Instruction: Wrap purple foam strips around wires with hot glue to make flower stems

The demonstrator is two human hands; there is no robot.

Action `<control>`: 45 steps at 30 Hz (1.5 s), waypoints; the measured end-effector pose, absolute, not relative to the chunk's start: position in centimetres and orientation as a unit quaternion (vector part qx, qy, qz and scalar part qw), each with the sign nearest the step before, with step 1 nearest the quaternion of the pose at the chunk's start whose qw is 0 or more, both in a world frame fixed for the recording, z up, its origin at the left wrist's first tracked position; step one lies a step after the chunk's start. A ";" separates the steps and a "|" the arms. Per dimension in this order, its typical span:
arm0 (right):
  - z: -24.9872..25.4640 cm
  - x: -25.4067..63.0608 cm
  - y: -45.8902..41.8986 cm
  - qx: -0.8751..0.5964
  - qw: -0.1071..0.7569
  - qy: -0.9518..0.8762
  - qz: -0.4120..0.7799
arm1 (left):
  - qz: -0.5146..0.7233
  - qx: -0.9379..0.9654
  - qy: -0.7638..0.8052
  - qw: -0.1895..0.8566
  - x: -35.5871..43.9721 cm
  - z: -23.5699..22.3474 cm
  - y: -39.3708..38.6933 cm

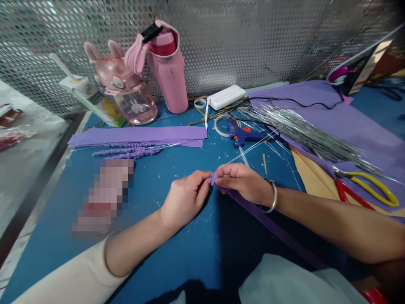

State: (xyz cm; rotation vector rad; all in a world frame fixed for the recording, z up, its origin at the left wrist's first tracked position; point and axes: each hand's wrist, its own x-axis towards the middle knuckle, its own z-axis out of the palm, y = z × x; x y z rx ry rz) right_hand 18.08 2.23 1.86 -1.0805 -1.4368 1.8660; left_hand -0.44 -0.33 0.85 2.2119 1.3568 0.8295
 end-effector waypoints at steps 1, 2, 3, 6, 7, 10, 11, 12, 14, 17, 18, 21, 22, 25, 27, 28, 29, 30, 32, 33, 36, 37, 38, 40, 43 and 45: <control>1.9 18.1 2.2 -0.400 0.268 -0.539 0.691 | 0.291 0.795 0.490 0.208 -0.4 0.8 -0.4; 1.9 18.2 2.2 -0.400 0.263 -0.549 0.685 | 0.289 0.793 0.492 0.211 -0.4 0.9 -0.4; 2.0 18.2 2.3 -0.403 0.259 -0.563 0.673 | 0.290 0.789 0.495 0.218 -0.4 0.9 -0.4; 2.1 18.5 2.4 -0.435 0.278 -0.605 0.606 | 0.304 0.764 0.500 0.271 -0.4 1.4 -0.2; 2.1 18.6 2.5 -0.447 0.289 -0.615 0.581 | 0.308 0.745 0.501 0.314 -0.4 1.5 -0.1; 1.9 18.8 2.7 -0.456 0.288 -0.623 0.566 | 0.291 0.611 0.482 0.556 -0.6 2.0 0.6; 1.8 18.9 2.7 -0.449 0.280 -0.623 0.576 | 0.277 0.546 0.465 0.639 -0.7 2.1 0.9; 1.7 18.9 2.8 -0.441 0.273 -0.626 0.582 | 0.259 0.486 0.447 0.705 -0.8 2.2 1.2; 1.5 18.9 2.7 -0.432 0.270 -0.644 0.571 | 0.220 0.416 0.423 0.774 -1.0 2.2 1.7; 1.2 19.0 2.6 -0.419 0.285 -0.684 0.525 | 0.159 0.406 0.416 0.798 -1.3 2.3 2.0; 1.1 19.0 2.5 -0.413 0.292 -0.691 0.516 | 0.145 0.411 0.414 0.799 -1.4 2.3 2.0; 0.9 18.9 2.4 -0.401 0.302 -0.698 0.510 | 0.128 0.431 0.414 0.792 -1.4 2.6 1.9; 0.9 18.9 2.4 -0.400 0.302 -0.697 0.513 | 0.126 0.438 0.414 0.788 -1.4 2.6 1.8; 0.8 18.9 2.3 -0.395 0.307 -0.692 0.520 | 0.137 0.450 0.413 0.780 -1.3 2.5 1.8; 0.8 18.8 2.3 -0.400 0.307 -0.691 0.517 | 0.149 0.456 0.412 0.774 -1.3 2.3 1.7; 0.8 18.8 2.3 -0.403 0.306 -0.691 0.516 | 0.154 0.461 0.413 0.770 -1.3 2.2 1.7; 0.9 18.8 2.3 -0.405 0.304 -0.691 0.516 | 0.157 0.468 0.414 0.765 -1.3 2.0 1.7; 0.9 18.8 2.3 -0.406 0.302 -0.691 0.516 | 0.157 0.476 0.416 0.759 -1.3 1.9 1.6; 1.0 18.9 2.3 -0.408 0.300 -0.691 0.516 | 0.157 0.491 0.417 0.749 -1.3 1.7 1.6; 1.0 18.9 2.4 -0.408 0.301 -0.690 0.516 | 0.159 0.496 0.419 0.744 -1.3 1.7 1.6; 1.0 18.9 2.6 -0.424 0.306 -0.679 0.516 | 0.174 0.524 0.442 0.707 -1.0 2.1 1.6; 1.0 18.9 2.7 -0.433 0.307 -0.669 0.520 | 0.178 0.537 0.457 0.687 -0.9 2.2 1.6; 1.1 18.8 2.7 -0.443 0.306 -0.658 0.526 | 0.183 0.551 0.472 0.663 -0.8 2.4 1.6; 1.2 18.8 2.9 -0.459 0.300 -0.643 0.535 | 0.205 0.587 0.503 0.600 -0.7 2.4 1.5; 1.4 18.6 2.9 -0.473 0.297 -0.640 0.528 | 0.288 0.647 0.538 0.458 -0.9 2.1 1.2; 1.5 18.5 2.7 -0.492 0.293 -0.631 0.524 | 0.326 0.681 0.537 0.377 -1.1 1.7 1.0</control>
